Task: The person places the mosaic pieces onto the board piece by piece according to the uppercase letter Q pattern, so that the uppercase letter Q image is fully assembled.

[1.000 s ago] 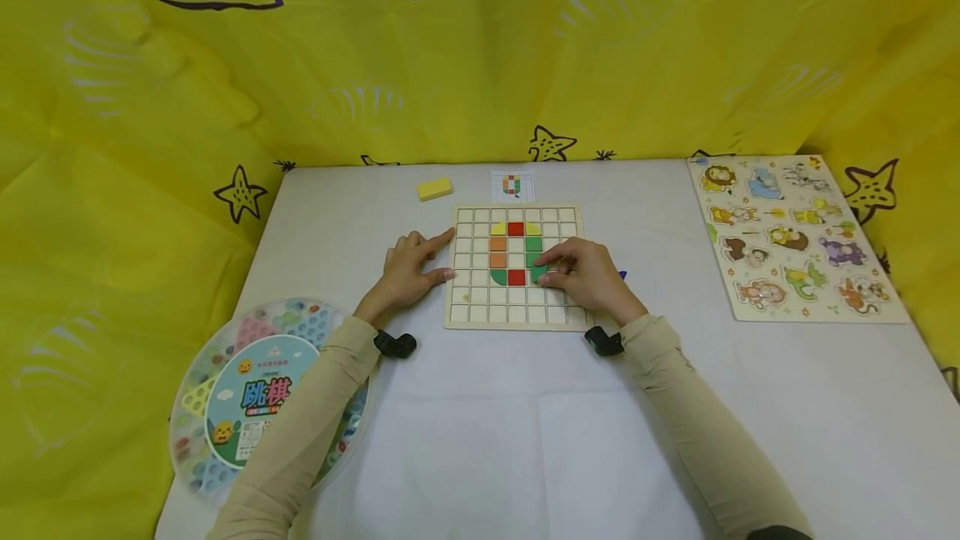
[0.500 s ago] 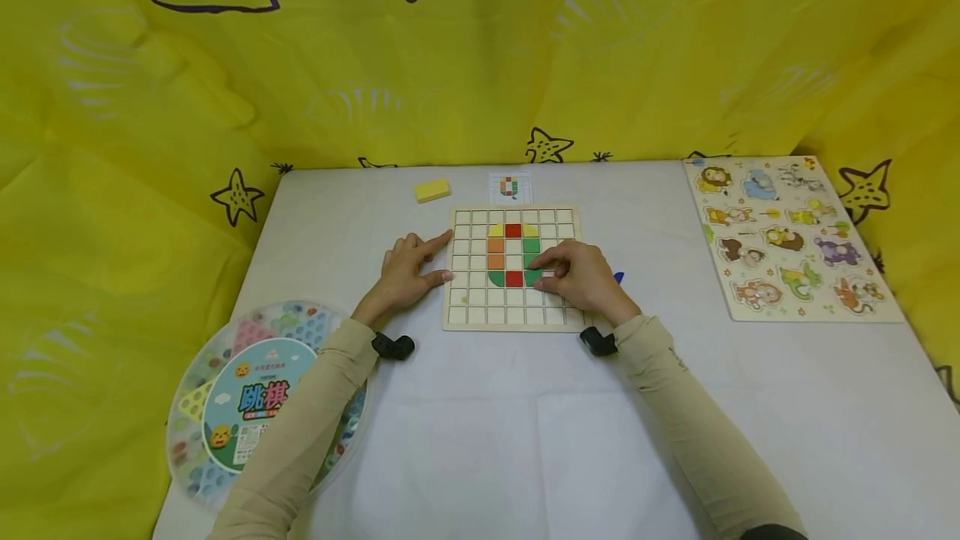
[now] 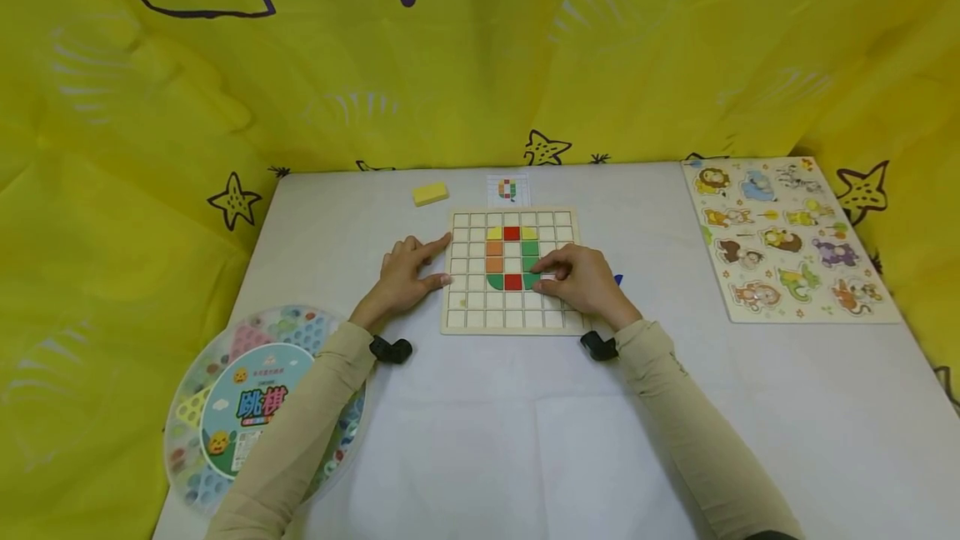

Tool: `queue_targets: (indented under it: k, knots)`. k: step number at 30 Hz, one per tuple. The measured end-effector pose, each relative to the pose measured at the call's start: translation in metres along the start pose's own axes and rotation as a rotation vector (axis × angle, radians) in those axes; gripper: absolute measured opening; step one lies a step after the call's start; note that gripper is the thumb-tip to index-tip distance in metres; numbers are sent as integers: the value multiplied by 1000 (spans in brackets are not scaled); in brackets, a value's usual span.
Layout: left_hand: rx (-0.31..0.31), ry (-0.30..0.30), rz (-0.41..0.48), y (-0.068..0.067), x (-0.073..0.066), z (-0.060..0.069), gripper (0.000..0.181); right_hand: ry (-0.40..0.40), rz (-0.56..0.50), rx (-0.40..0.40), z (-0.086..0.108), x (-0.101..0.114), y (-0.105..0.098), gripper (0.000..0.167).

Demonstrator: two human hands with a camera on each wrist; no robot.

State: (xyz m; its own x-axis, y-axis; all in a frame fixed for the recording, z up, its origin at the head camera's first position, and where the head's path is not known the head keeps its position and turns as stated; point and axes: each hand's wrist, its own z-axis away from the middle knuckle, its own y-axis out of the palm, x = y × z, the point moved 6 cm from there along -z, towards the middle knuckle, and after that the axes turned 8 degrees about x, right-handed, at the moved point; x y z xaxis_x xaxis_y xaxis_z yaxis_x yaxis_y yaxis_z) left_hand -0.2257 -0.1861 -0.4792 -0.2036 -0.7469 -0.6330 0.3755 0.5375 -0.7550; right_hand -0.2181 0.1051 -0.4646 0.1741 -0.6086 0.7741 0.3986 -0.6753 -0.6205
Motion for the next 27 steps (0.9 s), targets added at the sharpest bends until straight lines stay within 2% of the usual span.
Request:
queue_targets:
  k: [10,18,23,27]
  knots:
    - [14,-9,-8,3,0,0,73,-4,2,-7,3,-2,0,19]
    - [21,-5,-3,3,-1,-1,74,3,-49,-5,8,-6,-7,16]
    - [19,-2,-14,3,-1,0,73,31,-43,-20,14,-12,-15,16]
    - [17,1,-18,3,-1,-1,73,49,-27,-58,19,-16,-29,20]
